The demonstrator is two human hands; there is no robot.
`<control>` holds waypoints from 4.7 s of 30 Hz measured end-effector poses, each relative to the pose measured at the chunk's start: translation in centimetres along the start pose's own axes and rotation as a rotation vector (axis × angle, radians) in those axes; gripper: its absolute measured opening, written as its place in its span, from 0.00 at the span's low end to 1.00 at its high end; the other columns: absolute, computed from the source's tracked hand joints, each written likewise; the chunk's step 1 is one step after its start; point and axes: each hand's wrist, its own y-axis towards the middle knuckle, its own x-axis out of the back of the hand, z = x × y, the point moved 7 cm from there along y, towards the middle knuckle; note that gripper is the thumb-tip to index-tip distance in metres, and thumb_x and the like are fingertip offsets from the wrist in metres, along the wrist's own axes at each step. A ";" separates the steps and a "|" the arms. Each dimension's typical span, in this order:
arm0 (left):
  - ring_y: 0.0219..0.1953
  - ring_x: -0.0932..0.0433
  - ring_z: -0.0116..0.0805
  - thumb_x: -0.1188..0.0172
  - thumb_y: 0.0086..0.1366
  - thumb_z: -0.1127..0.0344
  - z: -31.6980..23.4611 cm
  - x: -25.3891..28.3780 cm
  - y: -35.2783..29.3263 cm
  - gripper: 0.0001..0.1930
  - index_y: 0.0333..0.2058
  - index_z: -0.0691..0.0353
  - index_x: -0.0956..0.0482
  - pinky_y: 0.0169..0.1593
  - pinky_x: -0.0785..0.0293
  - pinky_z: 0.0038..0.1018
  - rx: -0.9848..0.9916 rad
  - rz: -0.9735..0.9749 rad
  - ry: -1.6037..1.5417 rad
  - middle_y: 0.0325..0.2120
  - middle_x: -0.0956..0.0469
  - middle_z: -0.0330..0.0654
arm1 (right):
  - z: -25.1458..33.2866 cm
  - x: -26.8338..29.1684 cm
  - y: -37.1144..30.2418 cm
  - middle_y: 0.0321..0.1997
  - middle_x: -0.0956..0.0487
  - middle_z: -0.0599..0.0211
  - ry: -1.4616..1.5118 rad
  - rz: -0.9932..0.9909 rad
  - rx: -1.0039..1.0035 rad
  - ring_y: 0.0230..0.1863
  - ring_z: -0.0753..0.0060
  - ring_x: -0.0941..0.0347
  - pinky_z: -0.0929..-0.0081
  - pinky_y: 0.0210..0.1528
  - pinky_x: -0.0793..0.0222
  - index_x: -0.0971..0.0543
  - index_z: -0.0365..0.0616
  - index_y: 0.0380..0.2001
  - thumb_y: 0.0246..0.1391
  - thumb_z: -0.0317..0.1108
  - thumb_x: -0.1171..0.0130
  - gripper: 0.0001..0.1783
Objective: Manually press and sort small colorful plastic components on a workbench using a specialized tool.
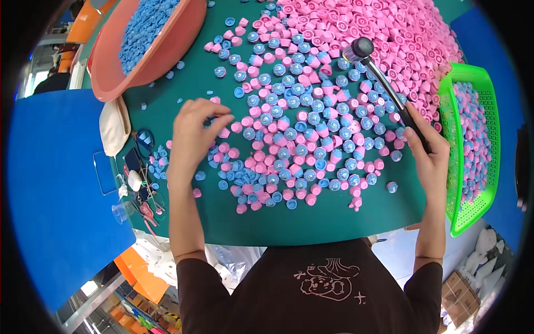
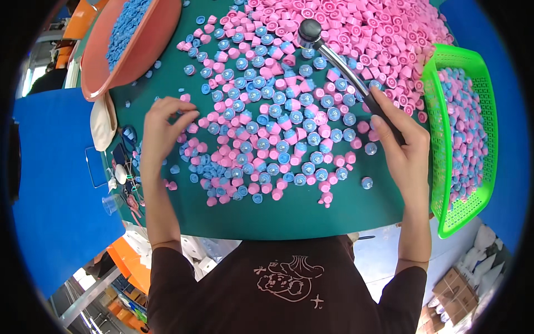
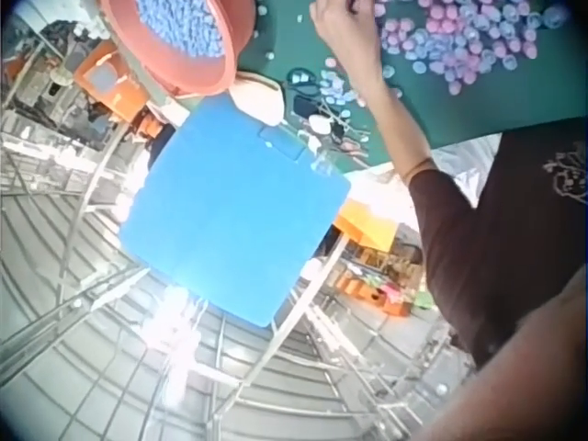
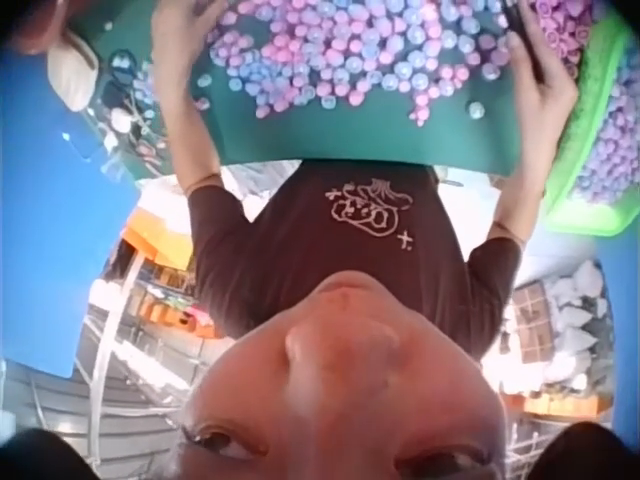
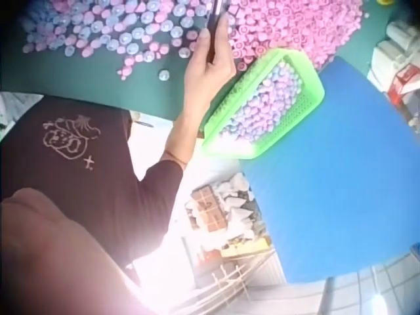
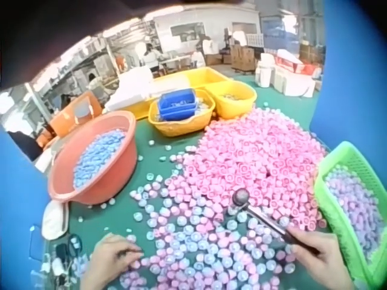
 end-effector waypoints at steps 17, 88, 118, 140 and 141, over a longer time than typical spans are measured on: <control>0.30 0.28 0.32 0.32 0.57 0.69 3.1 2.0 -0.8 0.06 0.33 0.63 0.16 0.36 0.31 0.27 0.104 -0.221 -0.054 0.27 0.20 0.39 | 1.6 -2.8 1.7 0.27 0.24 0.67 -0.205 0.148 0.045 0.25 0.81 0.35 0.80 0.30 0.37 0.22 0.45 0.57 0.57 0.23 0.41 0.23; 0.28 0.27 0.32 0.32 0.57 0.67 3.3 1.0 2.4 0.08 0.34 0.64 0.16 0.33 0.31 0.27 0.104 -0.083 -0.002 0.29 0.19 0.42 | 0.2 -0.8 2.6 0.45 0.17 0.70 0.023 0.028 -0.045 0.34 0.86 0.30 0.85 0.38 0.34 0.24 0.41 0.58 0.59 0.24 0.42 0.22; 0.30 0.23 0.28 0.33 0.57 0.75 4.2 -1.9 1.1 0.08 0.36 0.68 0.18 0.36 0.26 0.24 0.090 -0.080 -0.174 0.35 0.21 0.41 | 2.2 -3.3 6.2 0.32 0.19 0.57 -0.272 0.103 0.130 0.26 0.75 0.29 0.75 0.32 0.32 0.23 0.48 0.57 0.56 0.25 0.39 0.24; 0.33 0.22 0.41 0.27 0.49 0.70 0.7 -1.2 1.9 0.11 0.32 0.63 0.18 0.37 0.26 0.33 -0.187 -0.213 0.030 0.32 0.21 0.42 | 0.8 -1.8 3.0 0.45 0.15 0.62 -0.066 0.063 -0.029 0.39 0.82 0.23 0.80 0.46 0.29 0.22 0.44 0.56 0.57 0.25 0.39 0.22; 0.33 0.23 0.41 0.27 0.50 0.69 -0.2 -1.3 2.2 0.11 0.33 0.62 0.17 0.37 0.26 0.34 -0.283 -0.248 0.070 0.31 0.20 0.42 | 0.6 -1.9 2.9 0.45 0.15 0.62 -0.067 0.062 -0.027 0.39 0.82 0.23 0.80 0.46 0.29 0.22 0.44 0.56 0.57 0.25 0.39 0.22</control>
